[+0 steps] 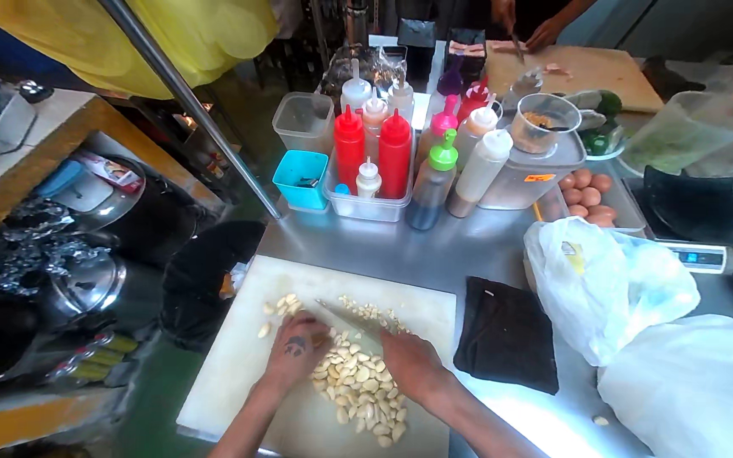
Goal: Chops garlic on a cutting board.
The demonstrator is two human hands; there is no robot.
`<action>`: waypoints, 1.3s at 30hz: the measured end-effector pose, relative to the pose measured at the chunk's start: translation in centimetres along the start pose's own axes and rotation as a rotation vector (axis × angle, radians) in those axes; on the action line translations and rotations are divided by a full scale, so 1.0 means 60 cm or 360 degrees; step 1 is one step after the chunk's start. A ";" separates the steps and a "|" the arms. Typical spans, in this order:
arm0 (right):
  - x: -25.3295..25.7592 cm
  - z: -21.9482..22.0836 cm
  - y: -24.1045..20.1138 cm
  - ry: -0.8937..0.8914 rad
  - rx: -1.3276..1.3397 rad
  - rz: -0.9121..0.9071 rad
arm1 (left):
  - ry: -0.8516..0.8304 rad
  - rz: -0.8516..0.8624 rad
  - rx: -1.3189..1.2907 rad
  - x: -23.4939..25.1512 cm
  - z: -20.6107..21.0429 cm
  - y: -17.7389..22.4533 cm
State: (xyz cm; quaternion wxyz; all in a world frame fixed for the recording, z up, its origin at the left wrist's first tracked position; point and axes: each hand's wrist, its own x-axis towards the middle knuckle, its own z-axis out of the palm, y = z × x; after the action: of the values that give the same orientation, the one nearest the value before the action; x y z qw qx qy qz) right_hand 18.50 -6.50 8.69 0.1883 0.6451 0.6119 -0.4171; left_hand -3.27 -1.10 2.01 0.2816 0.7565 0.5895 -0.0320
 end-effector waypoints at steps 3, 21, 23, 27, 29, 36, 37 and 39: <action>-0.010 0.006 0.016 -0.0002 0.0056 0.0010 | 0.0270 -0.0207 -0.0214 -0.014 -0.010 -0.016; -0.038 -0.013 0.013 0.0009 -0.0033 0.0072 | 0.0383 -0.0183 -0.0328 0.034 0.012 0.025; -0.047 -0.020 0.009 0.0010 -0.0069 0.0064 | 0.0357 -0.0068 -0.0280 0.037 0.010 0.022; -0.033 -0.014 0.000 -0.0067 -0.0037 0.0039 | 0.0362 -0.0006 -0.0279 0.036 0.012 0.017; -0.012 -0.004 -0.001 -0.0091 0.0029 0.0048 | 0.0334 -0.0004 -0.0295 0.032 0.016 0.017; -0.011 -0.004 0.015 -0.0026 0.0052 0.0008 | 0.0473 -0.0115 -0.0100 0.032 -0.012 -0.013; -0.013 -0.005 0.014 -0.0020 0.0035 0.0008 | 0.0577 -0.0159 -0.0036 0.043 -0.013 -0.018; -0.019 -0.011 0.001 -0.0025 0.0003 0.0025 | 0.0641 -0.0175 0.0071 0.056 -0.012 -0.019</action>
State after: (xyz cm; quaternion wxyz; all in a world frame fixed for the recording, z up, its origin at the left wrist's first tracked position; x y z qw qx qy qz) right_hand 18.85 -6.76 9.95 0.1957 0.6467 0.6049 -0.4214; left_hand -3.48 2.31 0.87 0.1392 0.7203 0.6733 0.0916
